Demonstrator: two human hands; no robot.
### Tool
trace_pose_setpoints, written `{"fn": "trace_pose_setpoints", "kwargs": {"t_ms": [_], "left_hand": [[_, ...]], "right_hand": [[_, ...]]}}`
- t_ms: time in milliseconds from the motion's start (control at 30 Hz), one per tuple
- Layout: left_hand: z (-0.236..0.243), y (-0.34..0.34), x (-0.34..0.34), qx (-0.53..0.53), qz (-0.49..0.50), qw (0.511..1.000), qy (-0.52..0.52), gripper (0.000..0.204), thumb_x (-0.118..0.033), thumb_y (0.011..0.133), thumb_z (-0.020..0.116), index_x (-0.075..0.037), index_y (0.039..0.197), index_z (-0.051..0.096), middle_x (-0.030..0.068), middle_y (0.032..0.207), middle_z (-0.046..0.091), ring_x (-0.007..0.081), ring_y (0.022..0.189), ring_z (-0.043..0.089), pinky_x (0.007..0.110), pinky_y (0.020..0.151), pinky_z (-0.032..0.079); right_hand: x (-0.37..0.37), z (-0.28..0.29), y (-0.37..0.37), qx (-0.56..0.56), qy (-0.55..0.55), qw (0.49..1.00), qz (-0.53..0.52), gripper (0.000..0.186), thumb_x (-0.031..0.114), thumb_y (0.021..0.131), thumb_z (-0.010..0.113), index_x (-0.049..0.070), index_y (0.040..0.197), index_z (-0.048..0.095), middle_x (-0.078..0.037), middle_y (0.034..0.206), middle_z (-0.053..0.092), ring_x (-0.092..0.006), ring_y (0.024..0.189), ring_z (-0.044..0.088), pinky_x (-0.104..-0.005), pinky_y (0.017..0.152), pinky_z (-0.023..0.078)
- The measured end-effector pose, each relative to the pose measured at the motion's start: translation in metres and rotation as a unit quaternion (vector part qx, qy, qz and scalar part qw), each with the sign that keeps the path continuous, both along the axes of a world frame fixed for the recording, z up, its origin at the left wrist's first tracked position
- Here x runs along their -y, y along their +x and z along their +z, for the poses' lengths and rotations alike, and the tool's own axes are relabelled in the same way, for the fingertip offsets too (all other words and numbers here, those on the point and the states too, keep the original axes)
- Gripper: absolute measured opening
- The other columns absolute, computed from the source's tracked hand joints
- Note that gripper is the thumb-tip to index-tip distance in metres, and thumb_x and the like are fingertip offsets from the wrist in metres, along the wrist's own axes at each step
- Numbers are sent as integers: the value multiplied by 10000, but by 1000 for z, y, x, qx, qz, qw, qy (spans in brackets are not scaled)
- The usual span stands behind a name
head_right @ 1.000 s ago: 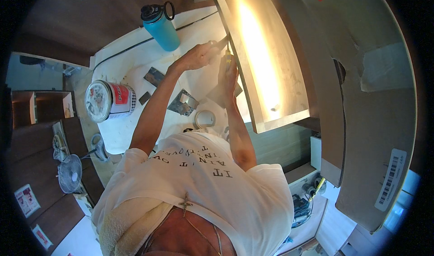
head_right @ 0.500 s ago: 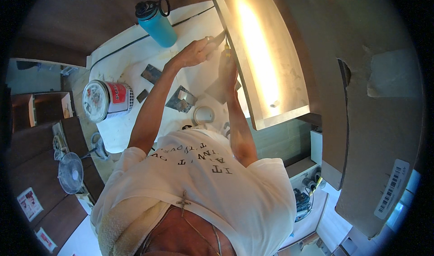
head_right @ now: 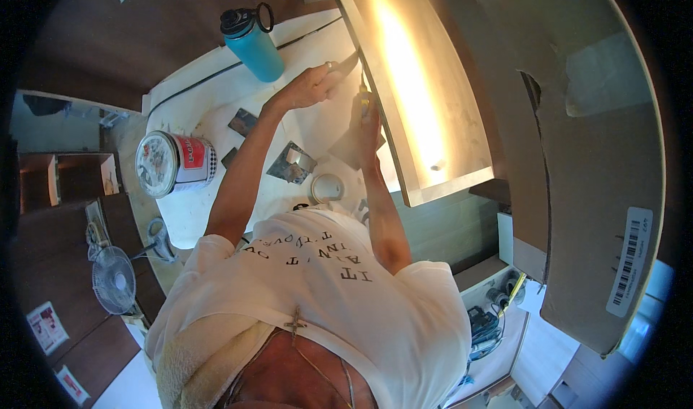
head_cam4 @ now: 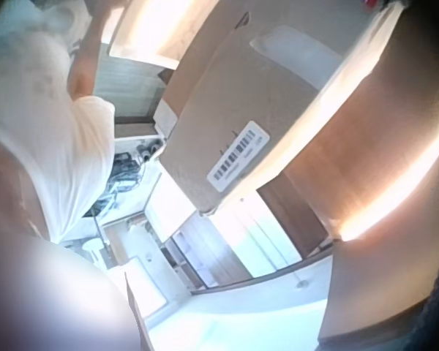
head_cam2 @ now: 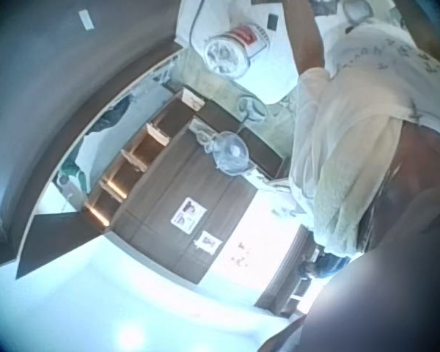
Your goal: The person uses a utility knife to trim the edge of a curved wooden cabinet or countertop. They repeatedly run the blade along the seam, occasionally pausing to adjust their grip or reposition the tool.
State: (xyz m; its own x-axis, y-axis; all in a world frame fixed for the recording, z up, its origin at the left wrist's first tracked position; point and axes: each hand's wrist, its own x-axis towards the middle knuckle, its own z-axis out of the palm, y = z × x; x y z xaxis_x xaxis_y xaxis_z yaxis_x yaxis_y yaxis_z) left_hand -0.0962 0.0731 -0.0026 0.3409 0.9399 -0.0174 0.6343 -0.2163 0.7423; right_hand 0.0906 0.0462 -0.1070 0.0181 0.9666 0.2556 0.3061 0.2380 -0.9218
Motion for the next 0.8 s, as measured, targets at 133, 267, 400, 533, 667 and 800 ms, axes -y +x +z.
{"fn": "trace_pose_setpoints", "kwargs": {"t_ms": [133, 267, 400, 533, 667, 800], "left_hand": [[-16, -3, -2, 124, 34, 989, -68, 288, -246, 996, 497, 0, 1114, 591, 114, 782, 556, 197, 705, 523, 329, 686, 467], [-18, -3, -4, 95, 32, 992, -79, 296, -242, 999, 500, 8, 1129, 589, 117, 824, 589, 217, 733, 543, 358, 714, 479], [-26, -3, -4, 104, 33, 991, -72, 317, -245, 1001, 505, 13, 1165, 590, 135, 862, 614, 243, 758, 563, 379, 743, 489], [-21, -5, -6, 73, 16, 993, -91, 326, -246, 1003, 500, 6, 1189, 590, 159, 880, 620, 245, 765, 574, 377, 747, 492], [-13, -5, -3, 95, 33, 991, -91, 319, -240, 1003, 498, 3, 1192, 579, 169, 882, 621, 247, 766, 579, 377, 744, 494], [-12, -4, 1, 120, 33, 992, -28, 258, -259, 1009, 433, -38, 919, 532, 124, 753, 593, 250, 684, 568, 384, 691, 463]], "right_hand": [[-18, -3, -18, -4, 16, 1000, -4, 261, 278, 1059, 537, 21, 1100, 560, -42, 689, 518, -98, 599, 447, -304, 540, 383], [-23, 4, -21, 14, 33, 999, -18, 297, 297, 1062, 528, 6, 1093, 576, -74, 715, 552, -130, 616, 481, -320, 563, 410], [-29, 1, -23, 28, 58, 997, -42, 286, 276, 1057, 531, -3, 1082, 587, -109, 754, 583, -167, 650, 521, -346, 603, 440], [-31, -2, -20, 44, 77, 995, -40, 265, 251, 1053, 526, -5, 1093, 582, -124, 756, 589, -187, 662, 539, -363, 615, 449], [-23, -13, -11, 55, -11, 998, -8, 248, 249, 1051, 522, 22, 1141, 564, -124, 703, 581, -225, 618, 548, -390, 602, 455], [-7, -14, 1, 82, -58, 995, -14, 223, 253, 1047, 521, 63, 1158, 557, -124, 660, 572, -213, 554, 532, -388, 560, 440]]}}
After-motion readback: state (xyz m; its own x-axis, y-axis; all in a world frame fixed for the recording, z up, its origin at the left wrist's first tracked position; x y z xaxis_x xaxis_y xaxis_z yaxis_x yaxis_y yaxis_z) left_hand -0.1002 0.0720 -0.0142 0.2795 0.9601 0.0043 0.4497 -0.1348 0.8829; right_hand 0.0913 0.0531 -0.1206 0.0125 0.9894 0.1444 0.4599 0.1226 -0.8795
